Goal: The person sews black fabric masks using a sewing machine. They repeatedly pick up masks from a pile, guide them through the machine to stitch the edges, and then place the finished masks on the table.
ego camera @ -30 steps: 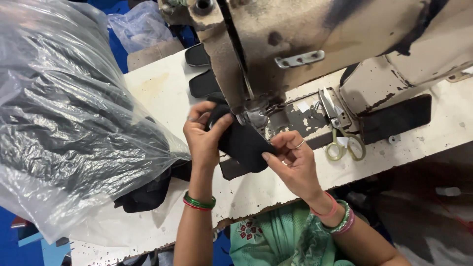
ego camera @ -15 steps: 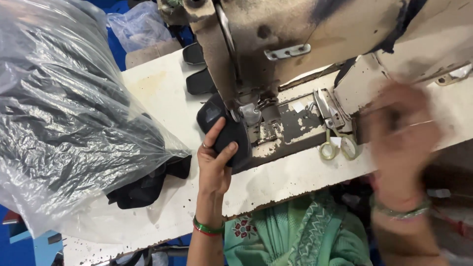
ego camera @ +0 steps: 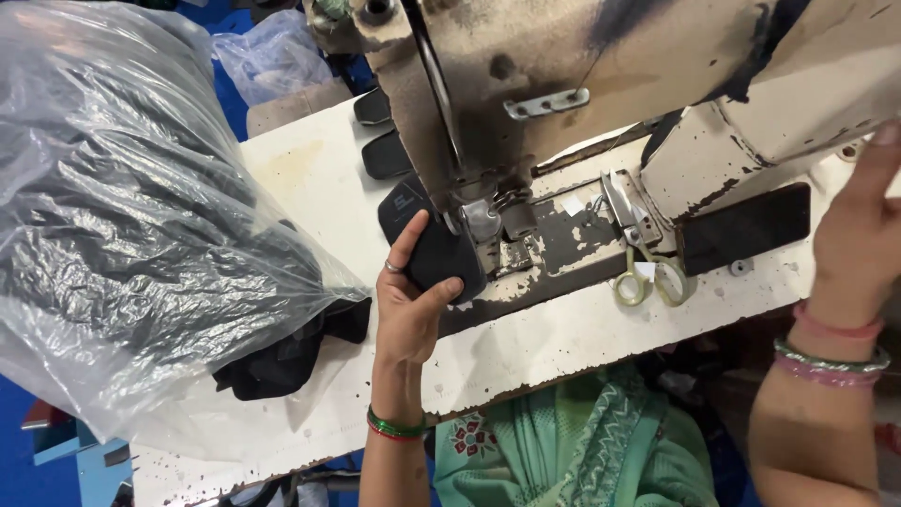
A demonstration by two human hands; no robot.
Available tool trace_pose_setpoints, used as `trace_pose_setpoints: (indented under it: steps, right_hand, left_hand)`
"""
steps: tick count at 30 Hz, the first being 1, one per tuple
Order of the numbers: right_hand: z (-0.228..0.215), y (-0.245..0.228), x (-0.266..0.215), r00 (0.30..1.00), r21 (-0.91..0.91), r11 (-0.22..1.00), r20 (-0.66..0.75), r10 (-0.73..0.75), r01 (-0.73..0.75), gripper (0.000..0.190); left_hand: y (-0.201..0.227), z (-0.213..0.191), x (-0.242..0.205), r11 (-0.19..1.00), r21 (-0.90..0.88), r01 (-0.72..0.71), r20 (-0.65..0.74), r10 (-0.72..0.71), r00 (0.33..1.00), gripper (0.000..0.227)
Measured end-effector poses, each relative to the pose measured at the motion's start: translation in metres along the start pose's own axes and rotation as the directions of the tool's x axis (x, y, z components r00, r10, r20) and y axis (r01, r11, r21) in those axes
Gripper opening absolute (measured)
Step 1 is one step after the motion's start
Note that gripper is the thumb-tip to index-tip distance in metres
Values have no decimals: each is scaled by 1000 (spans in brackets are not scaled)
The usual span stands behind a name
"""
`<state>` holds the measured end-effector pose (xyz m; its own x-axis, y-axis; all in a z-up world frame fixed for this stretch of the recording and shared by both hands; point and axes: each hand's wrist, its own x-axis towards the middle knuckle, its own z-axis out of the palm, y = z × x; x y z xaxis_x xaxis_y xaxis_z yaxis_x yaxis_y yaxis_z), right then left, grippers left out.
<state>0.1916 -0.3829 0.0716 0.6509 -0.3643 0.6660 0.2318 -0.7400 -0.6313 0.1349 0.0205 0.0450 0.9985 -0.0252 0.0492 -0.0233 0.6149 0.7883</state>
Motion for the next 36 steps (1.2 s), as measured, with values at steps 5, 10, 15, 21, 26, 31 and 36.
trace_pose_setpoints:
  steps: [5, 10, 15, 21, 26, 31, 36]
  right_hand:
    - [17, -32, -59, 985, 91, 981, -19, -170, 171, 18]
    - [48, -54, -142, 913, 310, 950, 395, -99, -30, 21]
    - [39, -87, -152, 852, 302, 948, 519, -76, -99, 19]
    - [52, -98, -155, 806, 363, 928, 572, -149, -86, 18]
    - [78, -129, -152, 789, 508, 860, 547, -280, -47, 19]
    - [119, -151, -151, 723, 656, 612, 664, -189, -442, 21]
    - [138, -149, -173, 713, 665, 435, 698, -71, -607, 17]
  left_hand:
    - [0, -5, 15, 998, -68, 7, 0, -7, 1000, 85]
    - [4, -10, 27, 999, -47, 13, 8, -12, 1000, 85]
    - [3, -4, 29, 998, -48, -33, -23, 32, 999, 82]
    - [-4, 10, 24, 990, -73, -122, -132, 111, 985, 82]
    - [-5, 28, 2, 982, -41, -184, -220, 170, 961, 86]
    - [-16, 33, -25, 972, 43, -230, -223, 234, 946, 81]
    - [-37, 21, -26, 963, 94, -253, -251, 269, 930, 69]
